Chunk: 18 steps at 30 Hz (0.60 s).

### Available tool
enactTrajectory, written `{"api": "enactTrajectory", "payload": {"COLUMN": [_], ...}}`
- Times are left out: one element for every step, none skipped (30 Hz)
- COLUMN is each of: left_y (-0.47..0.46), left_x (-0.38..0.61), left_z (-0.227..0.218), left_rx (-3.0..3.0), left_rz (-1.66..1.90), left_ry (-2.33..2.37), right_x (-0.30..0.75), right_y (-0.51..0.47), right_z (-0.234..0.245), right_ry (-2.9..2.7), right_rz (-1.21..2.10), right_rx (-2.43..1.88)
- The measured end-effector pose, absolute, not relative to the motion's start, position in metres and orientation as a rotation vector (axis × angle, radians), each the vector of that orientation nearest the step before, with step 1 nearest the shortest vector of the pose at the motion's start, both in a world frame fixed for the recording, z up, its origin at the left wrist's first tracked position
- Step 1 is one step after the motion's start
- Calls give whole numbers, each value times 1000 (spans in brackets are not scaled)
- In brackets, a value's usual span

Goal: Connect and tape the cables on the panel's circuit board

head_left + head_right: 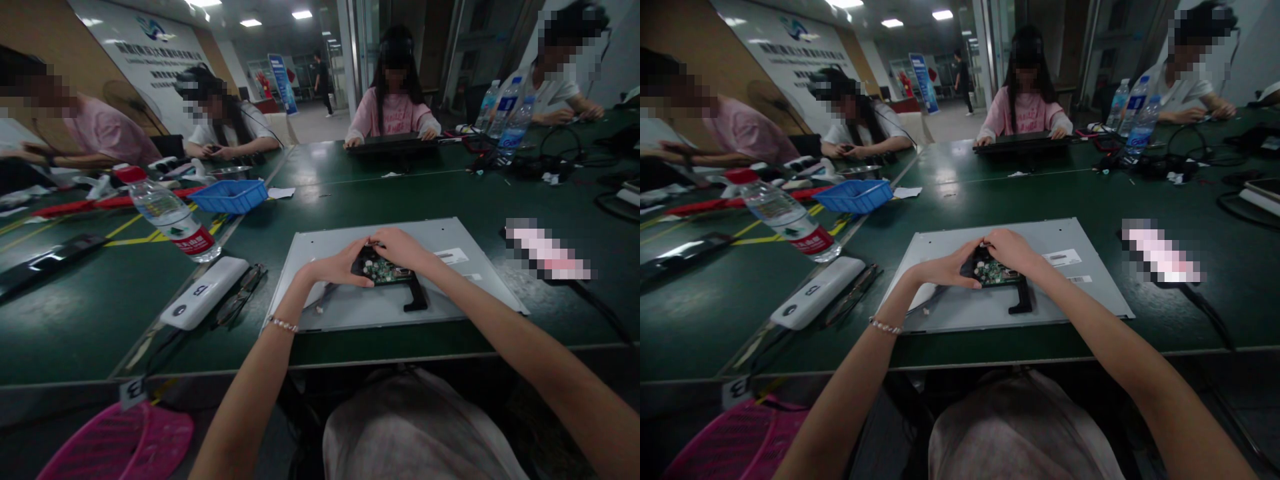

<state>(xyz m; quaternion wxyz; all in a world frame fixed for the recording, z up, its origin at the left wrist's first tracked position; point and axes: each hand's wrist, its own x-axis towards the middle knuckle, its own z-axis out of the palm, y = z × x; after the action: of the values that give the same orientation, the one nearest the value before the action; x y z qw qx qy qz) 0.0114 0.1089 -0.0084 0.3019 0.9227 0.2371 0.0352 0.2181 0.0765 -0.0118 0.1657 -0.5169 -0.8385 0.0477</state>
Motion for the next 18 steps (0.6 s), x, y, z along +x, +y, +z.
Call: {"api": "enactTrajectory", "payload": {"left_y": [109,109,109,109,109,109,108,108,107,107,106,106,106,106,106,106,106,107], "left_x": [11,11,11,11,11,10,10,10,10,10,10,10,10,9,9,9,8,8], "left_z": [-9,-9,-9,-9,-9,-8,-8,-8,-7,-7,-6,-6,-6,-6,-7,-7,-8,-8], "left_rx": [2446,2443,2440,2437,2434,2433,2434,2436,2439,2442,2445,2448,2449,2449,2449,2449,2451,2452], "left_rz": [94,92,88,82,75,66,61,60,65,73,82,88,91,92,92,93,91,86], "left_ry": [623,622,629,644,664,684,697,703,701,695,691,690,691,695,699,703,706,708], "right_x": [220,222,225,229,234,240,247,255,264,273,282,292,302,312,321,329,336,342], "right_y": [76,76,75,74,73,70,67,64,60,57,53,49,46,44,41,39,37,35], "right_z": [-11,-9,-7,-5,-2,1,4,6,7,8,7,5,2,-1,-4,-8,-10,-12], "right_ry": [-2379,-2365,-2348,-2332,-2319,-2309,-2305,-2302,-2300,-2294,-2284,-2270,-2244,-2211,-2177,-2134,-2104,-2085], "right_rz": [144,150,154,157,160,163,169,177,187,197,208,229,256,301,366,435,506,563], "right_rx": [-1468,-1462,-1456,-1450,-1448,-1451,-1456,-1463,-1470,-1477,-1488,-1507,-1540,-1575,-1606,-1641,-1672,-1703]}}
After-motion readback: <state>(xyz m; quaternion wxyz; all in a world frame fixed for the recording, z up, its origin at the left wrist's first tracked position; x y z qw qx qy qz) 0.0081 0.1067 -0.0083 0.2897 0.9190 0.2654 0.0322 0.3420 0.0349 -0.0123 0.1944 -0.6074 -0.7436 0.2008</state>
